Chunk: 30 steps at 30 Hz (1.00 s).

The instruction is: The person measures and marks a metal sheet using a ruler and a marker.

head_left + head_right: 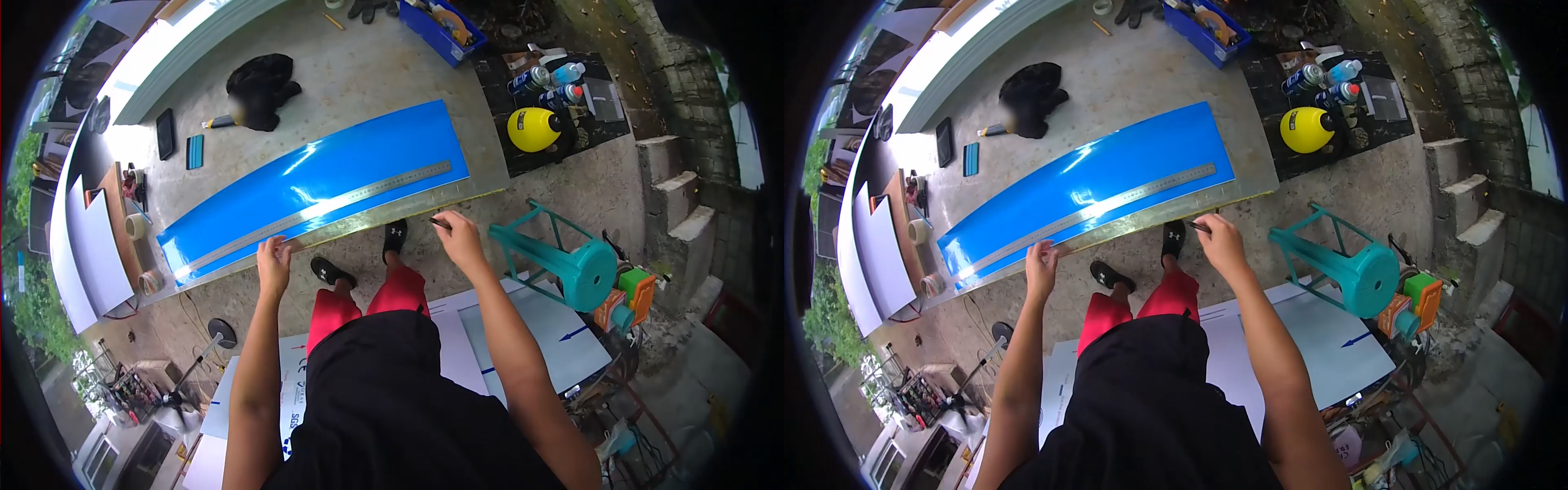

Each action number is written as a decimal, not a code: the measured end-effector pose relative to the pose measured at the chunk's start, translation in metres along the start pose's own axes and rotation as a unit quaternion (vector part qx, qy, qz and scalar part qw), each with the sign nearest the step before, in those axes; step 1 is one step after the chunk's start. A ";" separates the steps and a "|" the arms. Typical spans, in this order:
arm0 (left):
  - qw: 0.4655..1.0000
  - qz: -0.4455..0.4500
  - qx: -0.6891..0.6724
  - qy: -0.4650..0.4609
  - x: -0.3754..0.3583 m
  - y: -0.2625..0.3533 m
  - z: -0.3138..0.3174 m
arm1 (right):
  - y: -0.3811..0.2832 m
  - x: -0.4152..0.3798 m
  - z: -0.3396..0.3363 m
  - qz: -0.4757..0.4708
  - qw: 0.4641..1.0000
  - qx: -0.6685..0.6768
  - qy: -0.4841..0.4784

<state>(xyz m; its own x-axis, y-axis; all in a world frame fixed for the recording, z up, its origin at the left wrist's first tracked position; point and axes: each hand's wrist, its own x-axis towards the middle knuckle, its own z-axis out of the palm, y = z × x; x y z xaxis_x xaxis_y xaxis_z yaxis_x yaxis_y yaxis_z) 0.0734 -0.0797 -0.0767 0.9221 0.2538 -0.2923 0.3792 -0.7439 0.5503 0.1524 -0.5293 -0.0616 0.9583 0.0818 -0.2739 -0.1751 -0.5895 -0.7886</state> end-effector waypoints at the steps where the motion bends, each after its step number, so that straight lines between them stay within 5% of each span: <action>1: 0.998 0.027 0.039 0.028 0.006 -0.001 0.002 | 0.000 0.002 0.002 -0.018 1.000 0.004 -0.002; 4: 0.991 0.051 0.100 0.071 0.026 0.006 0.008 | 0.018 0.024 -0.006 -0.056 0.998 -0.006 0.017; 6: 0.988 0.048 0.125 0.081 0.035 0.009 0.007 | 0.027 0.048 -0.025 -0.019 0.993 -0.020 0.112; 14: 0.980 0.062 0.174 0.074 0.046 -0.001 0.012 | 0.029 0.139 -0.047 -0.073 0.996 -0.040 0.028; 20: 0.980 0.069 0.170 0.082 0.052 0.002 0.010 | 0.019 0.160 -0.046 0.040 0.994 -0.097 -0.038; 30: 0.985 0.049 0.151 0.068 0.052 0.009 0.010 | 0.019 0.165 -0.048 0.046 0.991 -0.115 -0.048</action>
<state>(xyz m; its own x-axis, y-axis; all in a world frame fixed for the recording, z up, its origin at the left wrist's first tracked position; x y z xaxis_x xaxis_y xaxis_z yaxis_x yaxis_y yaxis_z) 0.1241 -0.0796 -0.0952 0.9626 0.2374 -0.1308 0.2670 -0.9138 0.3060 0.3179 -0.5655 -0.0947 0.9127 0.0899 -0.3985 -0.1931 -0.7649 -0.6146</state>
